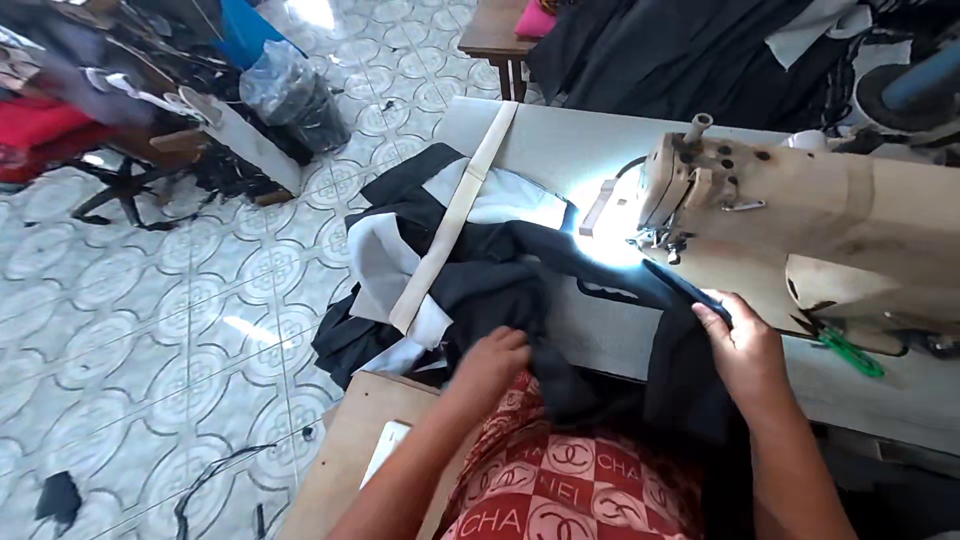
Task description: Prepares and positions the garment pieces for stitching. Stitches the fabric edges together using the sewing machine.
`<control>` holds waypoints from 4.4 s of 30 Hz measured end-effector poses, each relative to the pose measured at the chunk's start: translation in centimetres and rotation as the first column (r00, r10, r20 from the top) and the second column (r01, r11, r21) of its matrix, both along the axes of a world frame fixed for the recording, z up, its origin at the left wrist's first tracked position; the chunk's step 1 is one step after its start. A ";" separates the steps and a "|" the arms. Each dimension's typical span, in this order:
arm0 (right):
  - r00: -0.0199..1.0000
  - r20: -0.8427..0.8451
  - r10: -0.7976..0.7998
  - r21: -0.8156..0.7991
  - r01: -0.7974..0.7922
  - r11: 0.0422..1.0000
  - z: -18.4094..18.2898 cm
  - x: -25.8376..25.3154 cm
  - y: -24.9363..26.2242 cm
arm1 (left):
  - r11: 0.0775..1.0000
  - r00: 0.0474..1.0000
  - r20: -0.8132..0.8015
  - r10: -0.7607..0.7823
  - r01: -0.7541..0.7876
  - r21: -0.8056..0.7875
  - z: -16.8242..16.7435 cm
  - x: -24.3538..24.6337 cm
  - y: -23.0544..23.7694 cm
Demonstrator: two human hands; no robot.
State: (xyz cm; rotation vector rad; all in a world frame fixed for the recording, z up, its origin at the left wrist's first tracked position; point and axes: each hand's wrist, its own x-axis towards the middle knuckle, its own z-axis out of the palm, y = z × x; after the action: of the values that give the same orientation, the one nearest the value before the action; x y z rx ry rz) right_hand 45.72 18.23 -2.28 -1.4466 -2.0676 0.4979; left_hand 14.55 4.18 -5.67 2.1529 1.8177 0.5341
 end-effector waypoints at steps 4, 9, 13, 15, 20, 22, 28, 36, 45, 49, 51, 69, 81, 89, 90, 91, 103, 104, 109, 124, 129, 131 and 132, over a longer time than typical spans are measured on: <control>1.000 -0.022 0.006 0.045 -0.005 0.999 -0.9 0.6 -0.8 | 0.859 0.931 -0.253 0.262 -0.345 -0.378 5.5 -6.2 -3.4; 0.983 -0.066 0.174 0.086 -0.168 0.982 0.7 -3.8 -6.0 | 0.992 0.998 -0.015 0.061 -0.059 0.110 8.8 -1.7 -2.7; 0.797 -0.325 0.509 -0.004 -0.539 0.842 1.6 -5.8 -9.1 | 0.923 0.948 0.047 -0.313 0.292 0.251 7.4 4.4 1.7; 0.784 -0.367 0.500 -0.115 -0.572 0.812 1.2 -5.1 -9.3 | 0.885 0.919 -0.045 -0.391 0.389 0.255 6.8 4.3 3.1; 0.884 -0.002 0.467 -0.393 -0.430 0.813 -0.6 -2.2 -10.6 | 0.924 0.987 0.045 -0.153 0.127 0.361 11.2 -3.7 3.1; 0.868 0.096 0.487 -0.542 -0.364 0.757 -0.9 -1.1 -10.9 | 0.894 0.983 0.160 -0.088 0.007 0.449 12.8 -8.5 2.7; 0.903 -0.153 0.401 -0.275 -0.429 0.861 1.4 5.2 -10.0 | 0.901 0.917 0.383 -0.112 -0.069 0.428 12.2 -21.1 1.0; 0.989 0.127 0.079 0.157 -0.099 0.983 4.6 3.8 -1.3 | 0.920 0.954 -0.109 0.280 -0.234 0.313 10.7 -21.4 3.6; 0.819 0.456 -0.348 -0.088 0.431 0.898 -0.8 15.7 0.9 | 0.941 0.990 -0.138 -0.031 0.075 0.329 7.2 1.2 4.4; 0.818 0.473 -0.328 -0.019 0.382 0.924 -2.6 16.4 0.9 | 0.927 0.948 -0.165 -0.273 0.305 0.218 1.4 9.7 7.1; 0.820 0.461 -0.338 0.009 0.376 0.926 -2.8 16.3 0.7 | 0.917 0.919 -0.074 -0.388 0.393 0.067 -0.3 12.1 6.7; 0.971 0.227 0.078 0.225 -0.131 0.966 -7.4 -0.4 -6.4 | 0.915 0.902 -0.184 0.392 -0.361 0.179 5.3 -5.8 3.0; 0.994 0.069 0.087 0.364 -0.106 0.925 -8.7 -4.8 -6.3 | 0.910 0.932 -0.147 0.330 -0.274 0.310 7.8 0.0 3.2; 0.979 0.185 0.091 0.410 -0.161 0.898 -9.0 3.9 -7.0 | 0.997 0.994 -0.093 -0.050 0.055 0.052 -2.9 6.9 6.3; 0.975 0.221 0.011 0.402 -0.101 0.910 -8.2 5.7 -6.4 | 0.997 0.994 -0.091 -0.052 0.057 0.057 -2.8 6.7 6.3; 0.966 0.245 -0.077 0.376 -0.021 0.927 -7.1 7.5 -5.4 | 0.996 0.995 -0.083 -0.062 0.066 0.052 -2.6 6.6 6.2; 0.824 0.473 -0.311 0.051 0.327 0.944 -2.5 13.1 -0.2 | 0.982 0.985 0.012 -0.173 0.171 0.079 -3.1 6.5 6.4; 0.864 0.401 -0.304 0.024 0.322 0.946 -1.8 12.1 -1.0 | 0.982 0.985 0.011 -0.173 0.172 0.077 -3.1 6.3 6.3; 0.993 0.020 -0.120 -0.259 0.121 0.958 -1.0 5.7 -6.5 | 0.983 0.985 -0.005 -0.171 0.171 0.071 -3.3 6.3 6.3; 0.912 0.380 -0.152 0.093 0.126 0.988 -4.5 -1.8 -7.7 | 0.981 0.986 -0.018 -0.166 0.167 0.101 -3.6 6.3 6.2; 0.890 0.405 -0.210 0.013 0.224 0.974 -3.1 -0.3 -7.9 | 0.980 0.985 -0.011 -0.171 0.172 0.098 -3.6 6.4 6.3; 0.905 0.367 -0.216 0.041 0.216 0.976 -2.7 0.0 -8.4 | 0.980 0.985 -0.009 -0.174 0.174 0.099 -3.6 6.3 6.3; 0.912 0.343 -0.225 0.054 0.220 0.974 -2.5 0.4 -8.3 | 0.980 0.985 -0.006 -0.175 0.174 0.100 -3.6 6.2 6.3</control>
State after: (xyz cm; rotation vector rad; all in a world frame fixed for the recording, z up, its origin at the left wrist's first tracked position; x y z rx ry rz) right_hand 46.08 9.90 -4.80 -1.8427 -2.1202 0.1393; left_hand 20.75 10.45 -9.28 2.3485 1.6112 0.5985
